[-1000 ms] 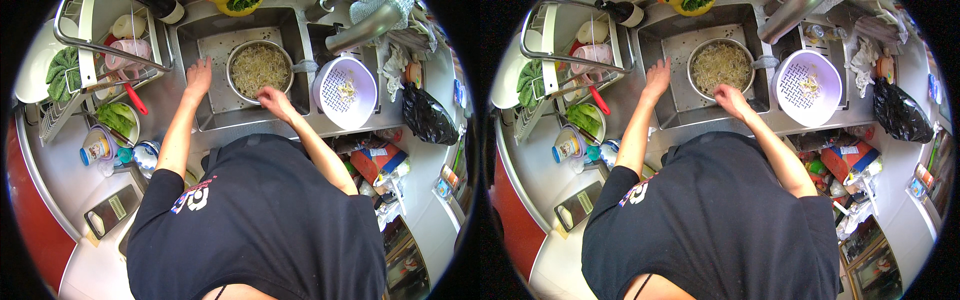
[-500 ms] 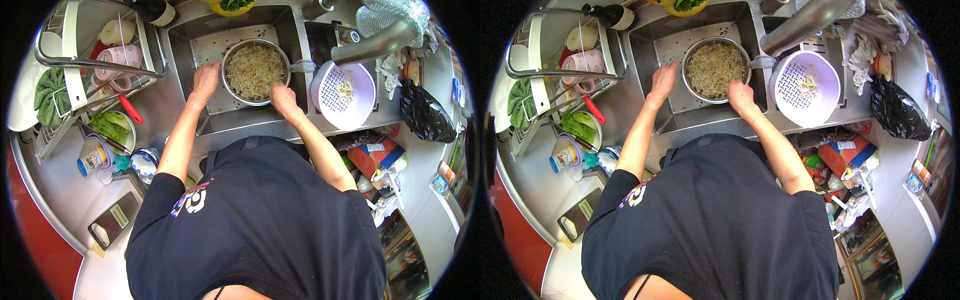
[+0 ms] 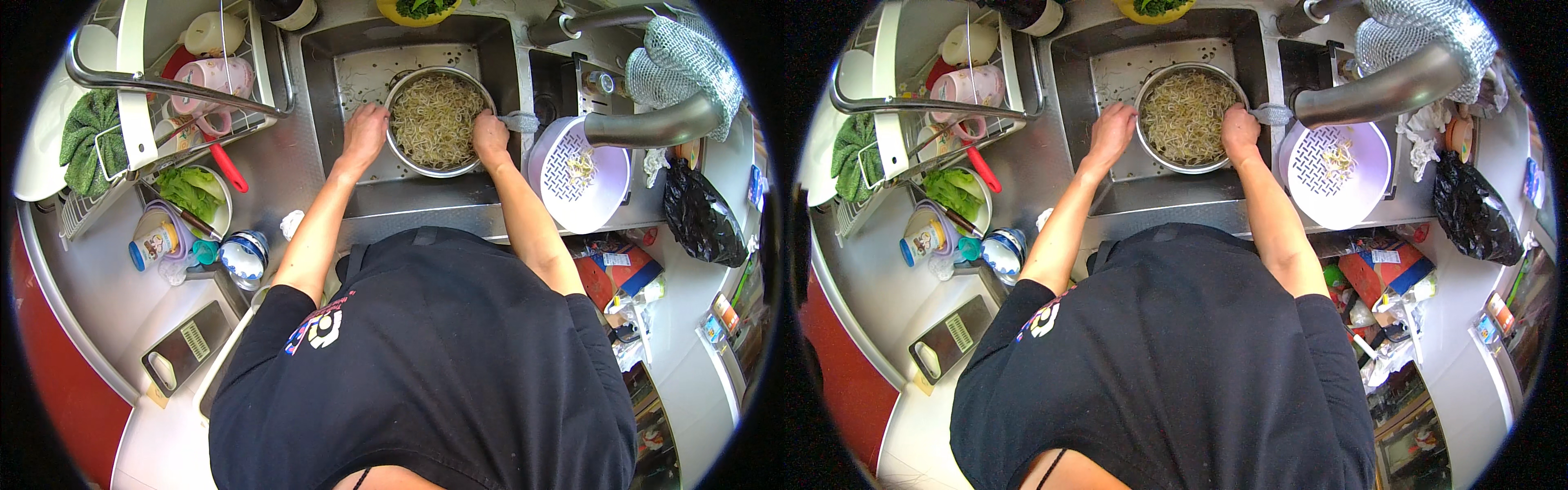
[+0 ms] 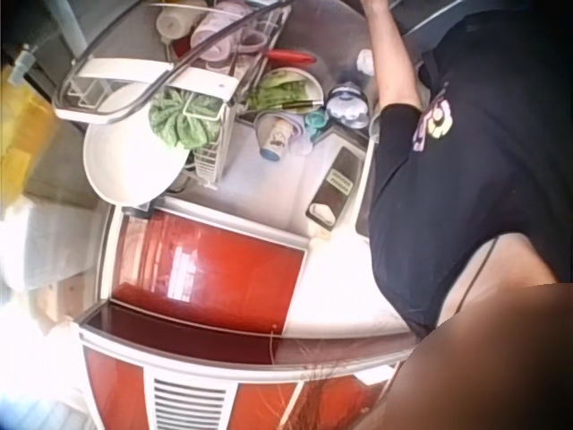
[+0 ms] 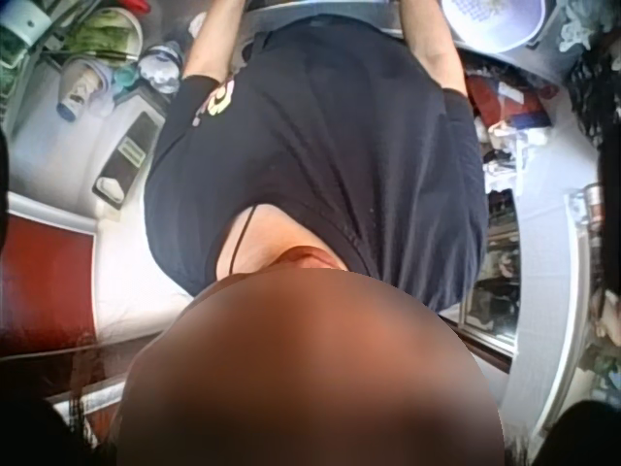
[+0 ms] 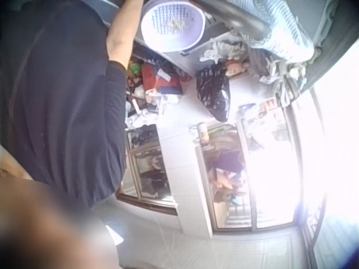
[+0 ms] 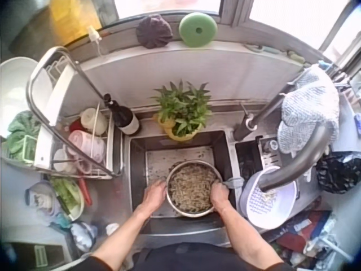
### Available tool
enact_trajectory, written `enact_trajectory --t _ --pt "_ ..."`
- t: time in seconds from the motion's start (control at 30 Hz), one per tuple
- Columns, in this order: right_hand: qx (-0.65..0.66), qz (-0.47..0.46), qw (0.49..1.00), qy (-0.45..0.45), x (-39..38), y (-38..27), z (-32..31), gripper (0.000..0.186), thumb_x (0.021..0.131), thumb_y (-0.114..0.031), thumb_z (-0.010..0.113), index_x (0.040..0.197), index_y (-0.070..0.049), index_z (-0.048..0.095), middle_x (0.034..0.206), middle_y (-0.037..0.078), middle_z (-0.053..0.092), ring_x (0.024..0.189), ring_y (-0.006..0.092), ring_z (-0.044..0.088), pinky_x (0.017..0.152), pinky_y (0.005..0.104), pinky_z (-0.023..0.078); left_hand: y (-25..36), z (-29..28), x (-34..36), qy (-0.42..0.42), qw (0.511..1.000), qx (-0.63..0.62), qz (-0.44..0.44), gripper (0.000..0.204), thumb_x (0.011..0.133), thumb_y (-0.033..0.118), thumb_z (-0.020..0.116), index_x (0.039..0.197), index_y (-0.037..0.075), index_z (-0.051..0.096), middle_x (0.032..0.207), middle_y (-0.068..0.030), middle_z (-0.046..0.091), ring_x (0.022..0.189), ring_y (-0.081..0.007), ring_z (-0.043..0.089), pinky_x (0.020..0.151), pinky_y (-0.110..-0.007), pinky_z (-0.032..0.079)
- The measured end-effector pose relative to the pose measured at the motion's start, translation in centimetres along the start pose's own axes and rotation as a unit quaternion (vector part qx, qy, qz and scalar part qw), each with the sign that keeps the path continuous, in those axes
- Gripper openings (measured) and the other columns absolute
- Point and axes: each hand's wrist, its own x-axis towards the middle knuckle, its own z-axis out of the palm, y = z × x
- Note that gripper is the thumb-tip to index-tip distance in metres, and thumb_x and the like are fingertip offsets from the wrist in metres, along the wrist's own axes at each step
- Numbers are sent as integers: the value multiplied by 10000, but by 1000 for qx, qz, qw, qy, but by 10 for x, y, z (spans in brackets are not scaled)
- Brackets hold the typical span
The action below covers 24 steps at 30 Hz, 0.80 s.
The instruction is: The person rinses bean sprouts in a colander under running water, transfers them to a bowl, and then moves to the stove to stir a pot with a ladle. The person also cleans the sink drain area.
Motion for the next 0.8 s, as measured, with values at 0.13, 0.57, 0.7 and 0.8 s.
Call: enact_trajectory --t 0.13,0.57,0.7,0.8 --pt "11 -18 1000 0 -11 6 -4 209 934 -113 494 974 20 651 836 237 717 760 361 729 666 457 586 8 23 16 25 993 75 83 184 779 48 612 955 55 665 978 -130 591 1023 -332 557 834 -459 481" --pt "646 96 711 -260 -69 -27 -41 192 949 -211 681 1020 -33 666 901 11 697 724 59 587 689 213 487 21 25 3 31 998 -57 -23 88 802 113 690 826 30 671 846 -97 602 857 -271 600 756 -392 473" --pt "692 123 641 -309 -81 -49 -39 168 961 -155 662 1063 -22 658 925 21 696 768 67 607 732 216 522 49 11 -25 20 965 -232 -120 134 846 155 713 900 33 706 799 -67 594 701 -178 563 663 -333 461" --pt "761 131 552 -316 -86 -59 -42 165 964 -140 651 1077 -19 651 928 20 690 775 73 614 731 220 522 71 3 -41 55 966 -243 -64 114 846 134 710 899 34 696 797 -73 597 692 -196 575 651 -347 467"
